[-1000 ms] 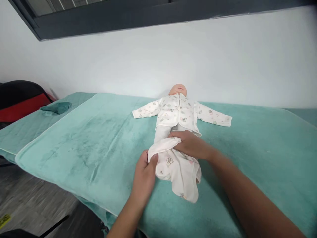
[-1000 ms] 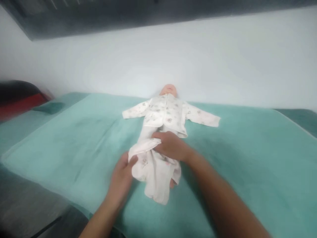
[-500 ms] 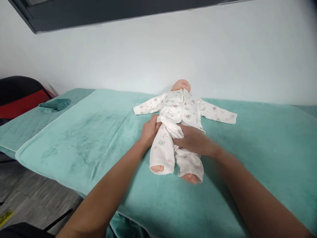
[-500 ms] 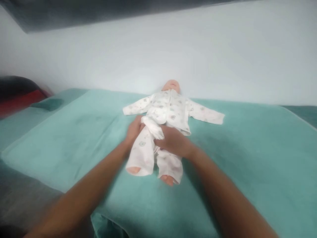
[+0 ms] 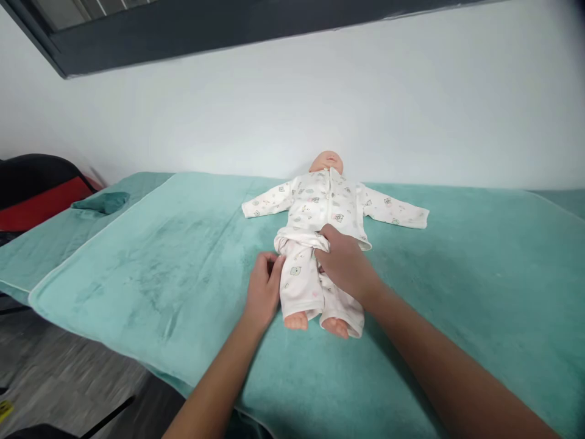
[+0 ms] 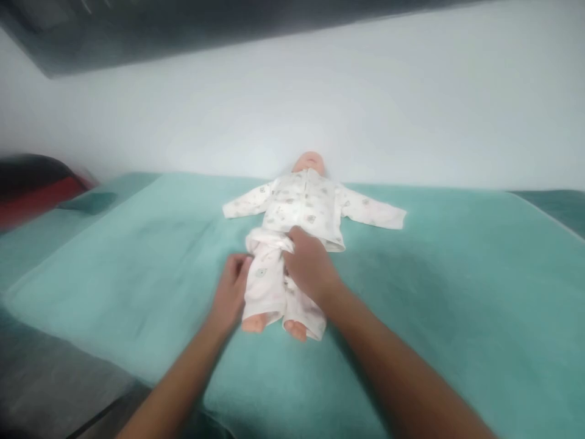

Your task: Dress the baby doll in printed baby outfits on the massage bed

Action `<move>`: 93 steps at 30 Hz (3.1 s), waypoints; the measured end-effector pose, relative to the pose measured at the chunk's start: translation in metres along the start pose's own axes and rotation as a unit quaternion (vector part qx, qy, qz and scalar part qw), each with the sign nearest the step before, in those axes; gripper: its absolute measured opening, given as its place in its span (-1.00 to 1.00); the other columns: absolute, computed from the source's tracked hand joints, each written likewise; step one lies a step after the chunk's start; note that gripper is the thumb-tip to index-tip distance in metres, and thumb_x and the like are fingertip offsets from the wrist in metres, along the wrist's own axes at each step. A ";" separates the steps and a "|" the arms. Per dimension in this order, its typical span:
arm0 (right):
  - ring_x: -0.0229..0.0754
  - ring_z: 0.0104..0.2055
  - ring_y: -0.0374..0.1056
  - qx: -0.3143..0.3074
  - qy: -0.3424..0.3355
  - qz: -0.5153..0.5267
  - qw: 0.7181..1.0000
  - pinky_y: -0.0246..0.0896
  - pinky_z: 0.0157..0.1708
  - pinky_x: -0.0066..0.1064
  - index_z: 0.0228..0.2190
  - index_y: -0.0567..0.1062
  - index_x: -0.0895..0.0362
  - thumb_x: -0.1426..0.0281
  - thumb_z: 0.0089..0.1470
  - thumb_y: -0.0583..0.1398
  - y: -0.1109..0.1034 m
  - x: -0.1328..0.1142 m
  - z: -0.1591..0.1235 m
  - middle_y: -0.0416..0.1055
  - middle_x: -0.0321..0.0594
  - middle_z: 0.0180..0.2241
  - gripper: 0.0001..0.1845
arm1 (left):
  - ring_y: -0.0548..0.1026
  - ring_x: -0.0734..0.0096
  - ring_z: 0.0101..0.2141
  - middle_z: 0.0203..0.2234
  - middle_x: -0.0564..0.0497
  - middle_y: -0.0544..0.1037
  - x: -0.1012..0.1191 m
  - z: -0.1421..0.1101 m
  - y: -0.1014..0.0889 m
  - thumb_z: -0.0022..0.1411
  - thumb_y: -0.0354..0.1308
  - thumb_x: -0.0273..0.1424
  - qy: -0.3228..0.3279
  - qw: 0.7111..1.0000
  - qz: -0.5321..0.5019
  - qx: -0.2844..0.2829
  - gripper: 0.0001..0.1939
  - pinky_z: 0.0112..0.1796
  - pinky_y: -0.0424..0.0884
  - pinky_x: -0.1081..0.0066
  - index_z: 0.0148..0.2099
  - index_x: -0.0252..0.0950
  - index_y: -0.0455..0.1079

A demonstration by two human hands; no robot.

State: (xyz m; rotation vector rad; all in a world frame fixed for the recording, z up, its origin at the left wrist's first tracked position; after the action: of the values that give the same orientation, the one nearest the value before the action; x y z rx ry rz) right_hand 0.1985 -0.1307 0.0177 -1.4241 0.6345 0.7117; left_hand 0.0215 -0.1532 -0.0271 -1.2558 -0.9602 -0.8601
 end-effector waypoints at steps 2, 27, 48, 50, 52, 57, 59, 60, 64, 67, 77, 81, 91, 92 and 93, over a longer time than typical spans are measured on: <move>-0.18 -0.48 0.29 -0.003 -0.013 0.004 1.000 0.04 -0.51 -0.39 -0.45 0.19 0.04 0.45 -0.02 0.06 0.000 0.002 0.001 0.30 -0.35 -0.54 -0.91 | 0.35 0.38 -0.41 -0.47 0.07 0.40 0.002 -0.016 -0.004 0.37 -0.10 -0.05 -0.008 0.999 0.025 -0.036 -0.59 -0.32 0.29 0.38 -0.37 -0.24 0.23; -0.10 -0.32 0.23 0.195 -0.176 -0.177 0.948 0.11 -0.33 -0.29 -0.42 0.31 0.08 0.27 0.28 0.06 -0.017 0.043 0.027 0.31 -0.19 -0.37 -0.76 | 0.37 0.10 -0.08 -0.06 -0.10 0.44 0.086 0.089 0.038 0.17 0.12 -0.45 0.307 0.869 0.379 -0.081 -0.87 -0.14 0.32 0.16 -0.19 -0.24 0.33; -0.19 -0.40 0.25 -0.018 -0.112 0.005 0.993 0.14 -0.38 -0.35 -0.51 0.41 0.09 0.11 0.15 0.20 -0.058 0.064 0.015 0.37 -0.28 -0.46 -0.65 | 0.44 0.38 -0.31 -0.30 0.02 0.53 0.057 0.114 -0.022 0.18 0.19 -0.26 0.152 0.943 0.042 -0.292 -0.84 -0.24 0.37 0.41 -0.29 -0.23 0.50; -0.20 -0.36 0.26 -0.090 -0.130 0.032 0.987 0.17 -0.34 -0.36 -0.49 0.42 0.10 0.15 0.13 0.25 -0.054 0.059 0.014 0.37 -0.28 -0.41 -0.69 | 0.45 0.37 -0.28 -0.27 0.00 0.51 0.059 0.115 -0.031 0.15 0.23 -0.21 0.147 0.918 0.053 -0.365 -0.81 -0.23 0.38 0.42 -0.28 -0.22 0.52; -0.20 -0.32 0.27 -0.118 -0.120 0.053 0.984 0.19 -0.28 -0.36 -0.45 0.45 0.09 0.17 0.10 0.29 -0.057 0.057 0.012 0.38 -0.29 -0.37 -0.73 | 0.46 0.37 -0.25 -0.22 0.00 0.48 0.060 0.116 -0.039 0.13 0.26 -0.21 0.140 0.896 0.068 -0.417 -0.80 -0.22 0.39 0.42 -0.26 -0.20 0.54; -0.15 -0.18 0.29 -0.173 -0.119 0.041 0.977 0.22 -0.13 -0.32 -0.33 0.48 0.05 0.20 0.08 0.31 -0.066 0.055 0.008 0.39 -0.26 -0.22 -0.80 | 0.43 0.39 -0.22 -0.20 0.02 0.40 0.061 0.118 -0.044 0.07 0.30 -0.27 0.157 0.872 0.090 -0.454 -0.87 -0.14 0.39 0.43 -0.33 -0.20 0.53; -0.16 -0.18 0.29 -0.185 -0.135 0.022 0.973 0.23 -0.13 -0.31 -0.36 0.45 0.05 0.23 0.11 0.28 -0.065 0.054 0.008 0.36 -0.26 -0.21 -0.82 | 0.43 0.38 -0.18 -0.19 0.01 0.39 0.060 0.118 -0.042 0.10 0.29 -0.27 0.168 0.875 0.076 -0.448 -0.88 -0.11 0.38 0.42 -0.34 -0.21 0.52; -0.16 -0.19 0.29 -0.183 -0.144 0.011 0.972 0.23 -0.14 -0.32 -0.38 0.42 0.06 0.26 0.12 0.26 -0.064 0.054 0.008 0.35 -0.26 -0.23 -0.84 | 0.43 0.37 -0.16 -0.18 0.01 0.39 0.060 0.118 -0.042 0.12 0.27 -0.27 0.171 0.876 0.067 -0.446 -0.87 -0.10 0.38 0.41 -0.33 -0.21 0.53; -0.17 -0.24 0.28 -0.123 -0.195 -0.037 0.972 0.25 -0.22 -0.33 -0.47 0.29 0.07 0.46 0.06 0.20 -0.055 0.056 0.009 0.31 -0.25 -0.29 -0.85 | 0.43 0.33 -0.13 -0.14 -0.01 0.39 0.058 0.118 -0.042 0.13 0.26 -0.29 0.174 0.872 0.059 -0.454 -0.88 -0.06 0.40 0.37 -0.29 -0.19 0.54; -0.07 -0.06 0.30 -0.001 -0.231 -0.068 0.971 0.26 -0.07 -0.20 -0.46 0.27 0.07 0.51 0.02 0.17 -0.048 0.059 0.011 0.32 -0.13 -0.08 -0.85 | 0.44 0.33 -0.11 -0.11 -0.01 0.40 0.058 0.118 -0.042 0.11 0.26 -0.32 0.181 0.868 0.055 -0.459 -0.89 -0.01 0.38 0.35 -0.27 -0.18 0.53; 0.01 0.10 0.34 0.119 -0.149 -0.043 0.981 0.35 0.03 -0.07 0.13 0.25 0.02 0.41 0.11 0.12 -0.032 0.076 0.023 0.22 -0.02 0.23 -0.47 | 0.44 0.29 -0.05 -0.05 -0.05 0.44 0.052 0.120 -0.026 0.20 0.20 -0.23 0.211 0.920 0.035 -0.328 -0.81 0.01 0.34 0.34 -0.36 -0.23 0.46; 0.01 0.00 0.40 0.121 -0.142 -0.095 0.978 0.37 -0.02 -0.08 0.16 0.28 0.05 0.41 0.11 0.12 -0.035 0.079 0.033 0.34 -0.02 0.12 -0.44 | 0.25 0.18 0.25 0.24 -0.08 0.29 0.046 0.124 -0.010 0.22 0.19 -0.22 0.212 0.948 0.013 -0.235 -0.81 0.14 0.27 0.28 -0.33 -0.22 0.41; -0.06 -0.02 0.36 0.155 -0.158 -0.016 0.975 0.35 -0.11 -0.18 -0.01 0.39 0.04 0.47 0.02 0.13 -0.034 0.082 0.050 0.36 -0.12 -0.05 -0.55 | 0.28 0.18 0.25 0.26 -0.06 0.32 0.038 0.137 0.004 0.24 0.14 -0.18 0.192 0.959 0.006 -0.210 -0.78 0.19 0.24 0.21 -0.31 -0.23 0.36; -0.06 0.00 0.35 0.159 -0.154 -0.003 0.975 0.35 -0.10 -0.20 -0.01 0.39 0.04 0.47 0.02 0.13 -0.033 0.082 0.048 0.35 -0.12 -0.05 -0.56 | 0.21 0.15 0.29 0.31 -0.04 0.23 0.041 0.134 0.000 0.20 0.19 -0.15 0.194 0.951 0.026 -0.239 -0.76 0.18 0.26 0.22 -0.31 -0.22 0.38; -0.06 0.01 0.34 0.162 -0.151 0.006 0.975 0.35 -0.09 -0.20 -0.02 0.38 0.04 0.46 0.03 0.13 -0.032 0.081 0.046 0.34 -0.12 -0.05 -0.57 | 0.14 0.11 0.33 0.36 -0.01 0.13 0.043 0.131 -0.003 0.17 0.22 -0.13 0.194 0.942 0.045 -0.269 -0.75 0.15 0.30 0.22 -0.30 -0.21 0.40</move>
State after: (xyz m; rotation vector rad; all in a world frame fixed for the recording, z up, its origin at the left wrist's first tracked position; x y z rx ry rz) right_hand 0.2740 -0.0802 -0.0205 -0.9889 0.4934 0.7765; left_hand 0.0203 -0.0241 0.0211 -1.4963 -0.3511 -1.2931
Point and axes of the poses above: each hand's wrist, its own z-axis towards the middle knuckle, its own y-axis out of the palm, x = y × z, the point moved 1 cm from there along z, towards the middle knuckle
